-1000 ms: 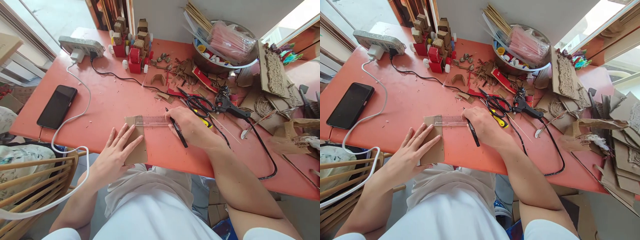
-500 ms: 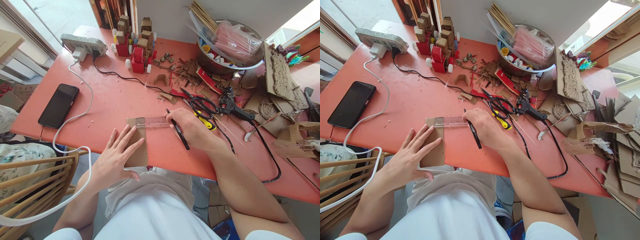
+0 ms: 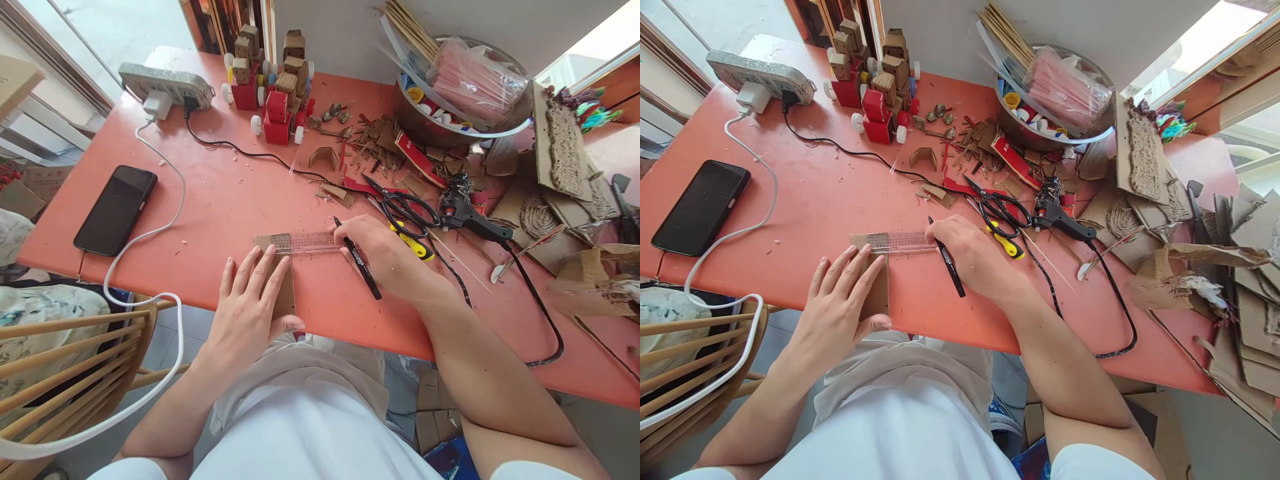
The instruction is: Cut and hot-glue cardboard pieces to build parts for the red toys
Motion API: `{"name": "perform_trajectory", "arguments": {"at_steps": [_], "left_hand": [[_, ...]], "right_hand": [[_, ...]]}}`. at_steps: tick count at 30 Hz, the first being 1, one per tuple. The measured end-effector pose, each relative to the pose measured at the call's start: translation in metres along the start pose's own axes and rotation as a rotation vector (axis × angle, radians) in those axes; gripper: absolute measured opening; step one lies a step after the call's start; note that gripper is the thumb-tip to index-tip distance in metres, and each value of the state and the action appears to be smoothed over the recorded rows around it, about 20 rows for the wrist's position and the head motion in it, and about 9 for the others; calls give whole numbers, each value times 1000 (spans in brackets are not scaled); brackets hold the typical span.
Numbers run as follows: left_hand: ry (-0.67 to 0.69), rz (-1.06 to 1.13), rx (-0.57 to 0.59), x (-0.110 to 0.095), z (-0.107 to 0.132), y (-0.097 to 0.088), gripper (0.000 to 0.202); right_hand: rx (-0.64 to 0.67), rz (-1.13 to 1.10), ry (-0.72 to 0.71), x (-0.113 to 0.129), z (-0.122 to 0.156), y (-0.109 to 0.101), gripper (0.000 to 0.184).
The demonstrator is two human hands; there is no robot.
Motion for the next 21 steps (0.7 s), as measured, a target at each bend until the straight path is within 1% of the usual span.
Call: {"name": "perform_trajectory", "arguments": {"at_steps": [6, 16, 21], "left_hand": [[-78, 38, 20, 6, 2, 10, 82], [-92, 42, 20, 5, -1, 7, 79], [-103, 74, 24, 8, 0, 12, 85]], "right_hand": [[-13, 5, -7, 0, 1, 0, 17], [-9, 12, 13, -4, -1, -2, 16], [-11, -11, -8, -4, 0, -1, 17]]}}
Point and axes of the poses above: each hand's wrist, its own z-axis away from the middle knuckle, its own y-axis out of the palm, x = y × z, the point moved 10 cm from there along -z, towards the middle knuckle, and after that the axes turned 9 degrees about -z, right-handed, at the moved point
